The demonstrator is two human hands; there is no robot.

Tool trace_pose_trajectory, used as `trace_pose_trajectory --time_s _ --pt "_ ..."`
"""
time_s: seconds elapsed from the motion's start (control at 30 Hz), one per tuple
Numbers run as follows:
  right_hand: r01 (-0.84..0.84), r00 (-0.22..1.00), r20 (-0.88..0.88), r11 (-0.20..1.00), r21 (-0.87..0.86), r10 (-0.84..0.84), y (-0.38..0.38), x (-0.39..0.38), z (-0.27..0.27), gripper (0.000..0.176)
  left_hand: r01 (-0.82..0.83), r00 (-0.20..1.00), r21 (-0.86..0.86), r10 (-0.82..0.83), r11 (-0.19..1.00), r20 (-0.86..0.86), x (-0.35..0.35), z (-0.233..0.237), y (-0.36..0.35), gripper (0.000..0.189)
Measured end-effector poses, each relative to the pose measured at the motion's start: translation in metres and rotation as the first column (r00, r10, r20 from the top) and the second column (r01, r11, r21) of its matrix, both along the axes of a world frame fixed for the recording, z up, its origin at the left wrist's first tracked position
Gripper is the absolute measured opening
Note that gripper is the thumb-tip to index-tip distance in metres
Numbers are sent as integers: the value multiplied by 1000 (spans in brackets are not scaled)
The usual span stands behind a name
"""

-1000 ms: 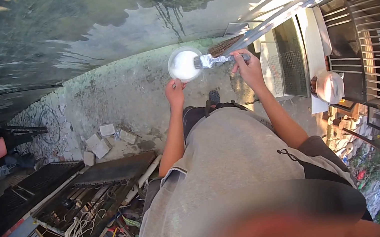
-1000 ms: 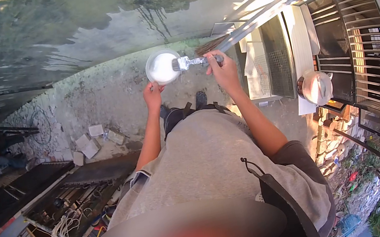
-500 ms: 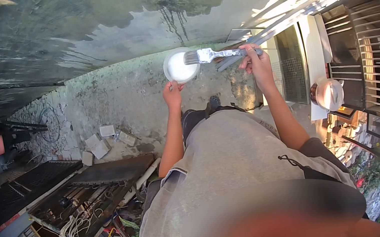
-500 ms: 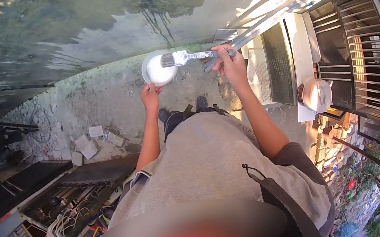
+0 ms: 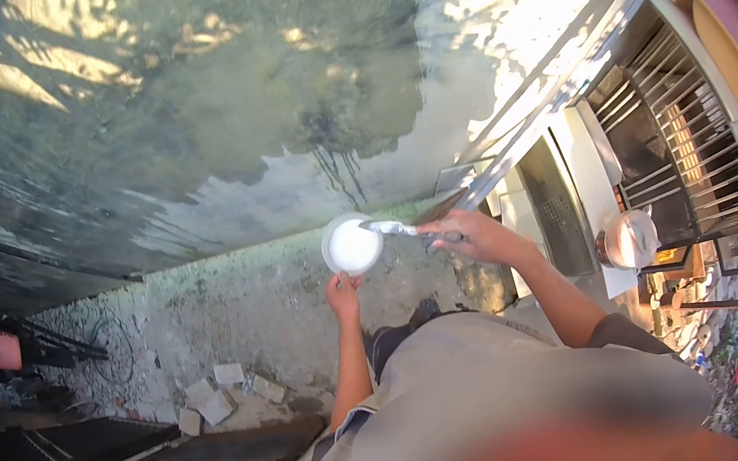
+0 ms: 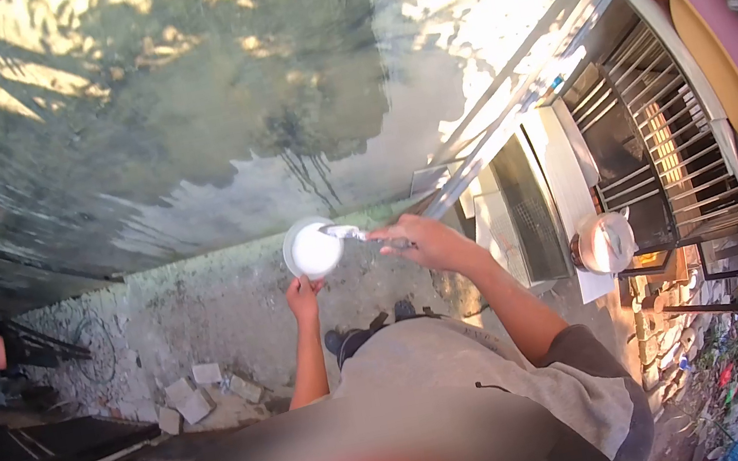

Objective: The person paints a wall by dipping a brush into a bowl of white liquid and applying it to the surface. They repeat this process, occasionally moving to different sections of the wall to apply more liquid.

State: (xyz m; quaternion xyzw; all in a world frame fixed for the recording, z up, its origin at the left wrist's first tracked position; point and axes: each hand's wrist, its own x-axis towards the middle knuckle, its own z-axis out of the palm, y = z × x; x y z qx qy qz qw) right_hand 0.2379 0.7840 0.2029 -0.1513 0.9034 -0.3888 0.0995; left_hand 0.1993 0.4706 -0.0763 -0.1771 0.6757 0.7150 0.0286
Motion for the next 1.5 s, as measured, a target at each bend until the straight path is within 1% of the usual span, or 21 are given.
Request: trace_pose_trajectory --time_s 0.2,0.37,0.53,0.57,0.6,0.67,0.7,0.73,0.77,0.8,0.83,0.87,0.9,0.93,0.97,1.03,1.17,1.23,1.3,1.37,1.5 --pt "-255 928 -242 956 143 283 21 -25 47 34 -27 1000 29 27 999 1 -3 -11 -7 23" --pt "-105 883 -449 989 102 140 61 -50 155 28 -88 996 100 89 991 -15 -2 -6 -14 21" --pt "-13 403 -915 1000 10 14 102 -85 303 28 -96 994 69 100 993 -44 1 -13 -23 20" --pt "285 230 -969 945 161 95 102 -85 341 27 -114 993 68 117 991 -35 4 -13 -25 19" --pt "145 174 -985 989 37 12 112 -99 366 26 -111 993 69 114 991 -39 6 -15 -29 19" --pt "330 -1 -997 941 -70 -74 136 -125 418 25 -91 995 37 93 995 -36 6 -21 -35 19" --pt "153 -222 -972 987 47 80 133 -137 454 28 -92 995 43 94 995 -43 6 -21 -36 19" --pt "236 -28 -995 966 -103 -99 119 -128 477 20 -104 993 43 106 994 -43 9 -18 -36 19" --pt "240 -334 -939 971 -3 80 130 -152 501 19 -116 992 41 118 992 -41 11 -18 -37 20" --pt "482 -365 -915 876 -26 173 134 -160 524 20 -115 992 39 117 993 -40 11 -19 -38 19" --pt "481 -367 -913 876 -26 175 134 -168 536 20 -115 992 41 117 993 -43 13 -19 -39 19" --pt "726 -588 -661 664 -178 466 131 -176 546 21 -113 993 17 114 993 -28 14 -22 -41 19" --pt "796 -575 -323 423 -433 752 130 -181 554 22 -112 994 -6 112 994 -14 13 -26 -42 20" --pt "792 -579 -317 426 -437 751 130 -182 562 22 -115 993 -3 115 993 -20 12 -29 -42 20" --pt "786 -594 -498 587 -193 632 130 -183 570 23 -135 991 5 135 991 -16 13 -32 -42 20" --pt "473 -396 -810 852 224 432 128 -188 581 24 -164 986 19 165 986 -12 13 -37 -42 20" --pt "390 -253 -914 898 203 317 126 -202 573 23 -175 985 43 174 984 22 19 -40 -41 20" --pt "498 -215 -786 758 422 579 126 -202 550 21 -166 986 56 166 985 7 17 -40 -41 19" --pt "526 -84 -874 766 369 478 118 -197 516 19 -154 988 65 153 986 28 15 -36 -40 18" --pt "361 19 -802 744 562 597 133 -202 490 25 -168 986 74 167 983 26 10 -40 -36 18" --pt "222 316 -788 767 602 528 111 -156 385 25 -156 988 39 156 987 16 10 -40 -35 20"
